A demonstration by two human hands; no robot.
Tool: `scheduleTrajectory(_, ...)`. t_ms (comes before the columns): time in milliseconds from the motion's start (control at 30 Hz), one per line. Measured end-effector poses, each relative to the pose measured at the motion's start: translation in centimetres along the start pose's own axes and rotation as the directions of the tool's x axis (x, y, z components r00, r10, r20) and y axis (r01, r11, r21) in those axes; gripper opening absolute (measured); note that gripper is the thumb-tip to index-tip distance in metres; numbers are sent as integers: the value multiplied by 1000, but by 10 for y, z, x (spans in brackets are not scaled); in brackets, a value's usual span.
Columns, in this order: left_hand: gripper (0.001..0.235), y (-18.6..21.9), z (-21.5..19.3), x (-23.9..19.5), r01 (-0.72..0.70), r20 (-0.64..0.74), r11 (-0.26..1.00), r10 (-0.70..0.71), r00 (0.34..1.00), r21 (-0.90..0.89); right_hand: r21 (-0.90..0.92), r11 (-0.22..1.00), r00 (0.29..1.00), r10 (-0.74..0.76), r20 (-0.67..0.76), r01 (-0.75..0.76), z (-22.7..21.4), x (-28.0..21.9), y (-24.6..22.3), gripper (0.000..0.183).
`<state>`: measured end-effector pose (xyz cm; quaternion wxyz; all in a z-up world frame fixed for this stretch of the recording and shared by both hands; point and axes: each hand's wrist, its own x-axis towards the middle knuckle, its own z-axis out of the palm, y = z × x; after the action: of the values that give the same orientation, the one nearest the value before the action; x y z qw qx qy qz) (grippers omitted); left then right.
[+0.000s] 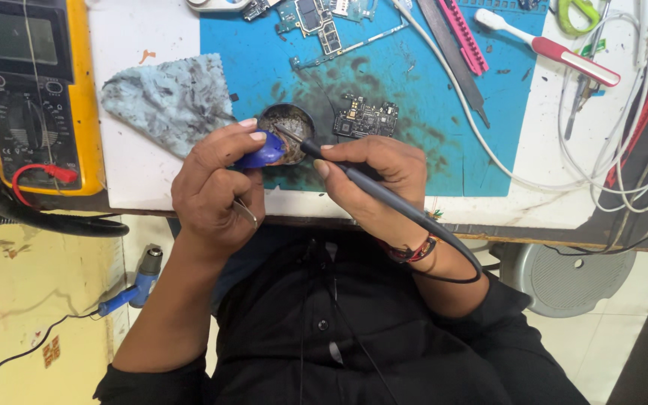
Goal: The person uses a soldering iron and tweezers to work on a small circuit board, applying flux and solder to specific points. They also use a toothbrush to clean the board and a multimeter to test connections.
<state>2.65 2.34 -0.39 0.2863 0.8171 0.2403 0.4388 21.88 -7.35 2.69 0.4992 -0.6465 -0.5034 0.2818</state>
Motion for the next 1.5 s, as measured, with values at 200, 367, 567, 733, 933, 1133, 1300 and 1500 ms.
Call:
scheduleTrajectory(200,40,-1,1,-1,-1,-1,1000,1,1000,8,-53,998,999,-39,6,39,1,3,0,14)
scheduleTrajectory(367,38,0,1,-3,-20,-2,999,20,1000,33,-96,992,997,-78,4,78,2,2,-1,16)
scheduleTrajectory(567,35,3,-1,-5,-69,-6,992,70,998,110,-111,988,994,-109,-32,105,4,1,-1,15)
scheduleTrajectory(733,31,4,-5,-6,-113,25,980,110,994,166,-145,982,991,-126,-40,119,6,-3,-1,14)
scheduleTrajectory(933,32,5,-4,-9,-100,-35,968,111,993,230,-167,983,995,-89,-54,79,8,-4,-2,12)
scheduleTrajectory(1133,32,3,-4,-11,-12,-90,983,29,996,184,-180,978,992,-115,-45,105,8,-4,0,12)
scheduleTrajectory(1300,32,3,-3,-11,31,-107,983,-12,994,179,-189,975,991,-128,-42,118,9,-5,0,12)
scheduleTrajectory(1500,31,4,-1,-11,63,-134,983,-40,990,170,-192,977,993,-108,-50,96,9,-5,0,10)
